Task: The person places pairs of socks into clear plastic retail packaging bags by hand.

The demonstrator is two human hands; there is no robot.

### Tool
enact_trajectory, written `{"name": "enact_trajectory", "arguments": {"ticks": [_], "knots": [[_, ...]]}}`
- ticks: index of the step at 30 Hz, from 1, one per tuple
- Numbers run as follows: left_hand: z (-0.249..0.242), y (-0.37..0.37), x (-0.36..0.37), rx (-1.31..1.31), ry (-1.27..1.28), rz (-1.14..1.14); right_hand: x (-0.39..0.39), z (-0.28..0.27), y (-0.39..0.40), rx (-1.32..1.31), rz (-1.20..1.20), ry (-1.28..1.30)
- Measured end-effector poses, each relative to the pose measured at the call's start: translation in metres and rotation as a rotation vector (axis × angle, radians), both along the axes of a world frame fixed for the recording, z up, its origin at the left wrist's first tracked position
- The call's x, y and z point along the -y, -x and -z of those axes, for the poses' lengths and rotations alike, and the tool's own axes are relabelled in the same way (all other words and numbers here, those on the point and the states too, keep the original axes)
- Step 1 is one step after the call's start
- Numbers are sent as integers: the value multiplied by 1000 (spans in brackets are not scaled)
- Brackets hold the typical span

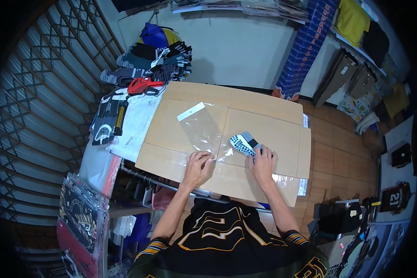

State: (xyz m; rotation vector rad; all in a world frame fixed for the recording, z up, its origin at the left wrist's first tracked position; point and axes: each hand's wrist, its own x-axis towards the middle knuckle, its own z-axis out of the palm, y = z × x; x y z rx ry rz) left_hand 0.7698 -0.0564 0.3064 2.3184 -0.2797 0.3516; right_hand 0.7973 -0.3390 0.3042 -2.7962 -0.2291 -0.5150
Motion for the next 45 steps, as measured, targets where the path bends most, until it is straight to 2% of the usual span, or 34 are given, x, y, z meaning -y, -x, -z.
{"name": "enact_trajectory", "arguments": {"ticks": [11,17,25,29,34,36,45], "knots": [[-7,-5,9,64,14,-60,-3,-17,-5,-70,-50,-17],[-8,-7,13,60,42,-59,5,-3,-12,24,-42,-41],[-14,-9,27,51,105,-111,12,7,-11,69,-107,-441],[-9,-13,32,46,166,-132,5,-2,6,23,-201,-548],[-7,-13,33,18,215,-161,-2,-8,20,-12,-366,-533],[-4,-13,32,-5,248,-172,-4,-11,22,-44,-436,-385],[4,-13,29,-74,442,-152,-10,-28,19,-150,-425,-302]]}}
